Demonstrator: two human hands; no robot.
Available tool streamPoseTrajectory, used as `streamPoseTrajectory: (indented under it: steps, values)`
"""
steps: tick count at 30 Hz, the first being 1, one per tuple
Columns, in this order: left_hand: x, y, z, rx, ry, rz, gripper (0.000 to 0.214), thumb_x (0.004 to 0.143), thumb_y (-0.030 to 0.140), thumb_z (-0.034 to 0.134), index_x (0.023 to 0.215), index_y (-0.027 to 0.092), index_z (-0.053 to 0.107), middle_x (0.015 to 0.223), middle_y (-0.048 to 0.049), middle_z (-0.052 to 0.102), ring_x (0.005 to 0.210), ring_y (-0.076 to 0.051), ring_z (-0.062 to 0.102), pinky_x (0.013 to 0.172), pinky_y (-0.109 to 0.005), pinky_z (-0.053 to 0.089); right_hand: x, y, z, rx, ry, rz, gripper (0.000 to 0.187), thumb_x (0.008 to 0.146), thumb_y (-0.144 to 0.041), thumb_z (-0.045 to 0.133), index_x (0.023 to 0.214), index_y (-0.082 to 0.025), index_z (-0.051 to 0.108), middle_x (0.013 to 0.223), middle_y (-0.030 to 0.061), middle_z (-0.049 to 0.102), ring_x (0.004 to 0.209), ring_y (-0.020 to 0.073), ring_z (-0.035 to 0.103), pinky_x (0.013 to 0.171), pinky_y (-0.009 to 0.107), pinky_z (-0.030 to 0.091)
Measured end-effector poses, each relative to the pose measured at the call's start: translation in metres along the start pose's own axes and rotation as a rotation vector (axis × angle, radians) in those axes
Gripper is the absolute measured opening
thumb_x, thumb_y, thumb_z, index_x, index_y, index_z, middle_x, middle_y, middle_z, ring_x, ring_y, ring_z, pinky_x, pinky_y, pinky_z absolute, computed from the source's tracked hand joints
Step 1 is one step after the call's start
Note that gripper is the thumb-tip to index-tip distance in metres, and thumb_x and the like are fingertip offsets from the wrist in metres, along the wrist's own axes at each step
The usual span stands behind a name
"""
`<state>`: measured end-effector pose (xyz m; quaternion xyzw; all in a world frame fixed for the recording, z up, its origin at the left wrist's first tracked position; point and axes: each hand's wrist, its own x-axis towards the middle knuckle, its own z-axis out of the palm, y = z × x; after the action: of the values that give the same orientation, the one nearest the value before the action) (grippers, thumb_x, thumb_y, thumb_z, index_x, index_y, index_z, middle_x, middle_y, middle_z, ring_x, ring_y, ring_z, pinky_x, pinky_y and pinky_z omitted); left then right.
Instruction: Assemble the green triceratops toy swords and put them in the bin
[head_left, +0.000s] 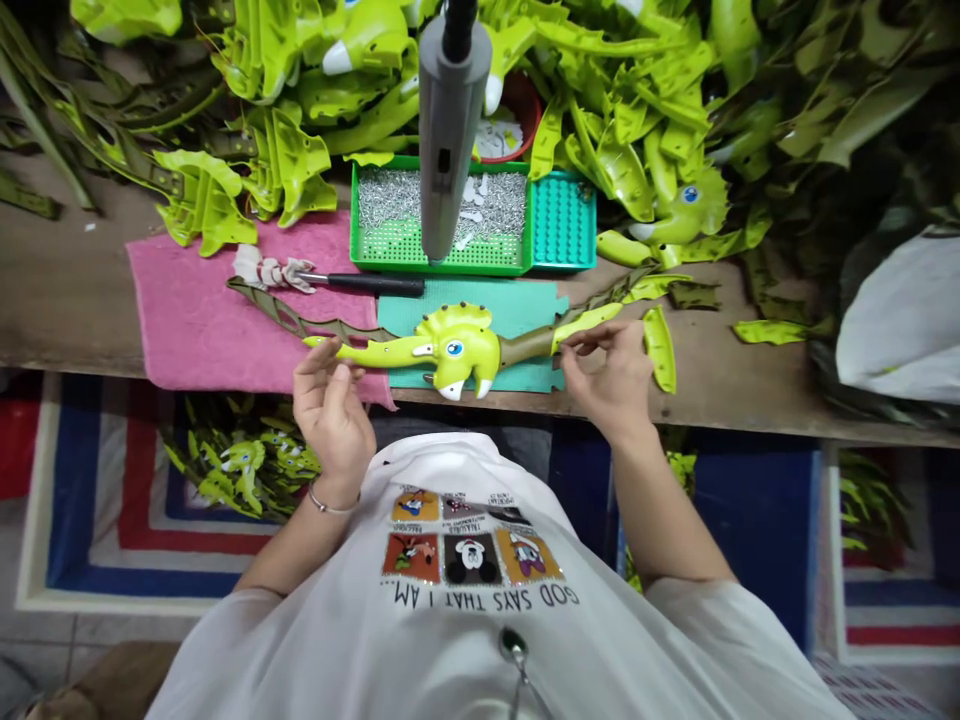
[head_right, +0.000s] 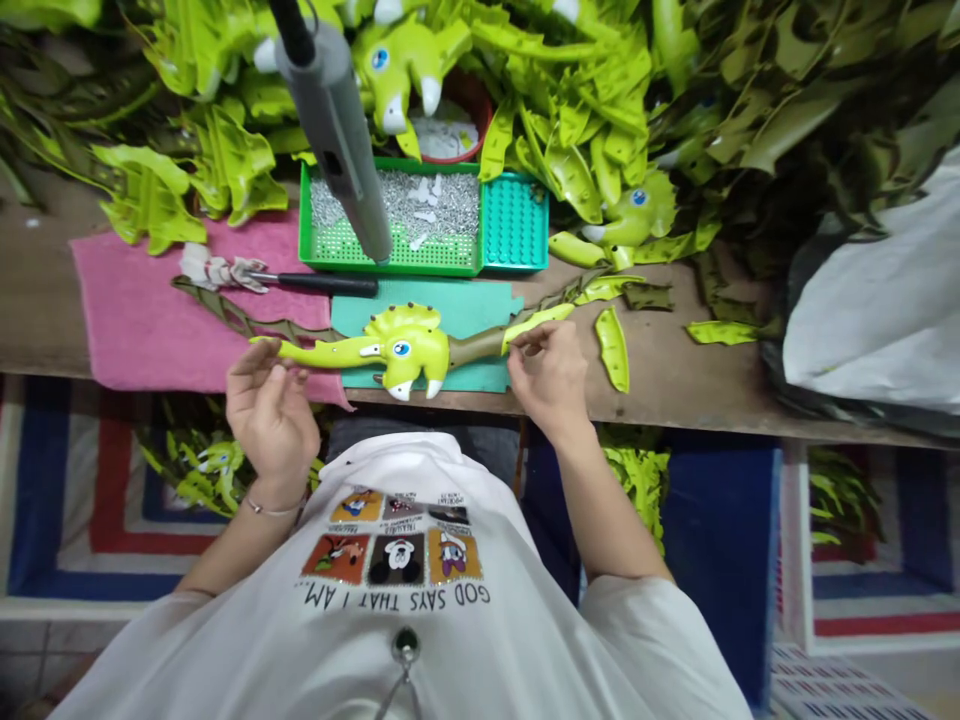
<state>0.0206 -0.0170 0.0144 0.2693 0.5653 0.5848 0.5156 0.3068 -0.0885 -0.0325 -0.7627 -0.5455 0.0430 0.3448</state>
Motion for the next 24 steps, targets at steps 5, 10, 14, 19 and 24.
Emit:
streamPoseTrajectory:
  steps: [5, 10, 14, 19, 24]
  values:
    - [0.016, -0.009, -0.024, 0.021, 0.143, 0.130, 0.033, 0.087, 0.007, 0.062, 0.110, 0.031, 0.063, 0.140, 0.0098, 0.062, 0.148, -0.017, 0.041, 0.123, -0.025, 0.033, 0.003, -0.004, -0.004, -0.077, -0.037, -0.051, 0.016, 0.078, -0.025, 0.069, 0.088, -0.023, 0.057, 0.079, 0.0022, 0.069, 0.066, 0.0206, 0.065, 0.066, 0.037, 0.052]
    - [0.019, -0.020, -0.030, -0.150, 0.145, -0.026, 0.047, 0.086, 0.006, 0.058, 0.127, 0.031, 0.053, 0.149, -0.0008, 0.055, 0.147, -0.018, 0.044, 0.120, -0.029, 0.038, 0.029, -0.034, -0.006, 0.175, -0.053, 0.022, 0.027, 0.077, -0.031, 0.079, 0.095, -0.024, 0.059, 0.098, 0.0060, 0.075, 0.082, 0.0245, 0.073, 0.074, 0.041, 0.058]
    - [0.016, -0.034, -0.013, -0.268, 0.072, -0.149, 0.060, 0.080, 0.010, 0.067, 0.134, 0.026, 0.045, 0.145, -0.0088, 0.057, 0.139, -0.019, 0.053, 0.116, -0.031, 0.042, 0.078, -0.080, 0.020, 0.609, -0.095, -0.057, 0.063, 0.071, -0.028, 0.086, 0.123, -0.027, 0.051, 0.140, 0.0133, 0.062, 0.121, 0.0239, 0.066, 0.095, 0.039, 0.057]
    - [0.013, -0.047, 0.006, -0.320, 0.024, -0.197, 0.064, 0.068, 0.012, 0.082, 0.120, 0.025, 0.050, 0.122, -0.0033, 0.065, 0.124, -0.018, 0.062, 0.112, -0.032, 0.043, 0.134, -0.120, 0.064, 0.877, -0.470, -0.166, 0.063, 0.078, -0.043, 0.082, 0.130, -0.032, 0.048, 0.122, 0.0051, 0.071, 0.118, 0.0213, 0.068, 0.095, 0.037, 0.058]
    - [0.017, -0.054, 0.013, -0.302, 0.020, -0.210, 0.061, 0.061, 0.011, 0.089, 0.103, 0.024, 0.046, 0.096, 0.0040, 0.063, 0.101, -0.014, 0.067, 0.100, -0.029, 0.050, 0.136, -0.155, 0.080, 0.851, -0.433, -0.166, 0.053, 0.076, -0.054, 0.081, 0.117, -0.028, 0.058, 0.084, -0.0007, 0.071, 0.076, 0.0180, 0.071, 0.069, 0.034, 0.061]
